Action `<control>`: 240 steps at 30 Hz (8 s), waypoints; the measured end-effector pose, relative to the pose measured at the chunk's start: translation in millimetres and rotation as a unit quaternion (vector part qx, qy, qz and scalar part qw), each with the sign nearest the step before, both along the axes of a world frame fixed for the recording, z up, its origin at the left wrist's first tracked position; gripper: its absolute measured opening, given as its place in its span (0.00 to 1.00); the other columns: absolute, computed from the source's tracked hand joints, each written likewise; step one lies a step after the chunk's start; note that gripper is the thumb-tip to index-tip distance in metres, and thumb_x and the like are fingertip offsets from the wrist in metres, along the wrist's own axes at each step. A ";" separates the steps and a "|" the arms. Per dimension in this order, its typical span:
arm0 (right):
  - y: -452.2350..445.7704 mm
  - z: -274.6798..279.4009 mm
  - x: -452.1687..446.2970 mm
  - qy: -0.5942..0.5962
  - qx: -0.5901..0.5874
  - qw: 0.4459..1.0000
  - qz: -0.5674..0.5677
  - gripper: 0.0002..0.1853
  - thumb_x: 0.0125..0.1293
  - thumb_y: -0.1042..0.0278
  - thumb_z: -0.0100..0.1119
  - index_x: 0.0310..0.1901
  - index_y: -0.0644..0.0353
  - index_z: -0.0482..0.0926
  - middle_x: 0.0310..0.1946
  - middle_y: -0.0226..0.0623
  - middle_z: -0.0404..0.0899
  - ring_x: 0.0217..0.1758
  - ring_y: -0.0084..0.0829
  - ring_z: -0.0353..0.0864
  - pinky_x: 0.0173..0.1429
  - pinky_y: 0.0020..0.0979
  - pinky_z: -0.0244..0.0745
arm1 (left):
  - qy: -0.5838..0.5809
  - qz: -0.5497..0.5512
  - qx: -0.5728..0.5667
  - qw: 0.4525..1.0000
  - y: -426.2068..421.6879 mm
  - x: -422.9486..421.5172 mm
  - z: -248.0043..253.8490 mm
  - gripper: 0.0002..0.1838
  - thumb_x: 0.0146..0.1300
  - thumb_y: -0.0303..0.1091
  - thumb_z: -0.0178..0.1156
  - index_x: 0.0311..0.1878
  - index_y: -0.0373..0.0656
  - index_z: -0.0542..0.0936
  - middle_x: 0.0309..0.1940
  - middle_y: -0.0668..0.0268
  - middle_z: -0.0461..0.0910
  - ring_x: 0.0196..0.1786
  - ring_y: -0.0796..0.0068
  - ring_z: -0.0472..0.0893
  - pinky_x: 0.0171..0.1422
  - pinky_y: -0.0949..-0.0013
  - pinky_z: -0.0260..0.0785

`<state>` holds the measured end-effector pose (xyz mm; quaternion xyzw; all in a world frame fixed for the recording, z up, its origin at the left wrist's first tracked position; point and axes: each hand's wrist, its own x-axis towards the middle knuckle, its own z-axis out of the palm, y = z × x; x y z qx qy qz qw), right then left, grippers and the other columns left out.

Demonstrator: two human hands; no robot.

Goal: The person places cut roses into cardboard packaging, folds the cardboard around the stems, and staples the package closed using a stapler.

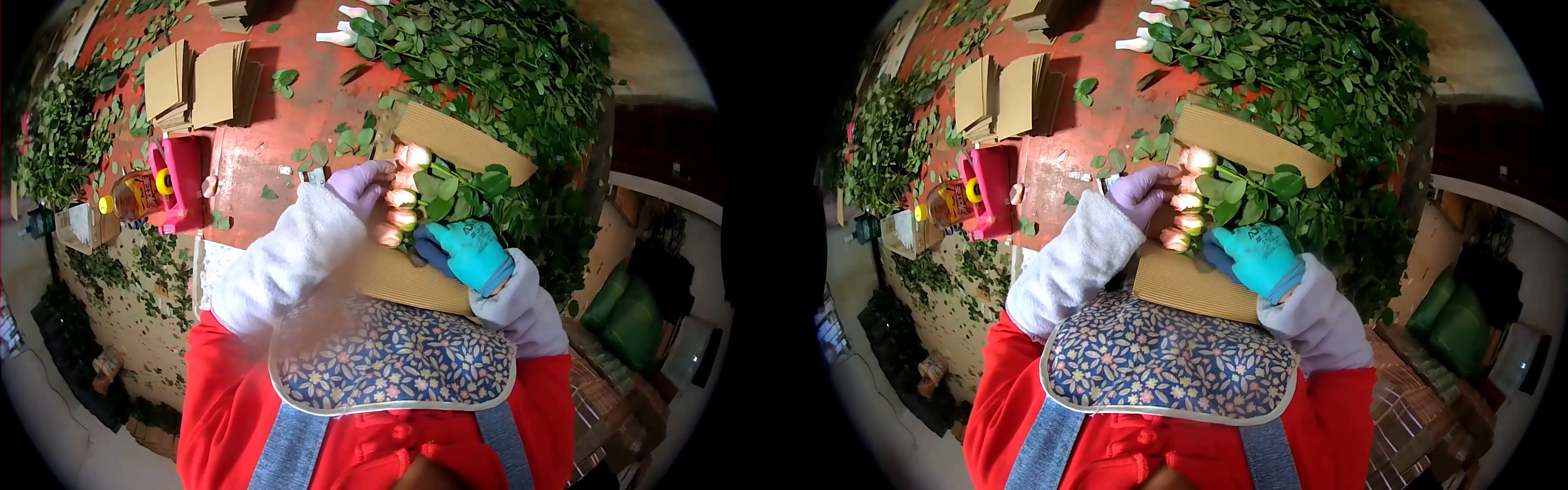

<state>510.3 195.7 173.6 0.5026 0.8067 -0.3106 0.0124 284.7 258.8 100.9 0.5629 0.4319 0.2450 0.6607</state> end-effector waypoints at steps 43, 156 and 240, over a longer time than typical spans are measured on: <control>4.2 -34.8 -1.7 0.043 0.103 0.994 -0.013 0.12 0.62 0.57 0.58 0.42 0.54 0.76 0.34 0.37 0.82 0.33 0.42 0.83 0.34 0.42 0.77 | 0.220 -0.316 0.461 0.800 2.5 -0.6 31.7 0.28 0.51 0.47 0.69 0.55 0.50 0.78 0.33 0.67 0.80 0.27 0.62 0.82 0.28 0.61 0.73; 41.7 -39.1 8.9 -0.237 0.170 0.953 -0.087 0.13 0.61 0.66 0.52 0.49 0.50 0.75 0.27 0.35 0.79 0.31 0.39 0.83 0.28 0.41 0.75 | 0.104 -0.135 0.170 0.971 13.0 -9.1 36.6 0.17 0.59 0.14 0.52 0.51 0.38 0.78 0.51 0.56 0.81 0.56 0.59 0.80 0.62 0.61 0.73; 32.6 21.9 3.4 -0.013 0.192 0.980 -0.052 0.13 0.64 0.63 0.61 0.48 0.57 0.80 0.28 0.36 0.83 0.27 0.41 0.82 0.31 0.40 0.74 | -0.267 -0.146 0.030 0.952 38.9 -82.3 46.6 0.38 0.62 0.59 0.61 0.65 0.37 0.70 0.50 0.56 0.80 0.54 0.61 0.80 0.63 0.61 0.71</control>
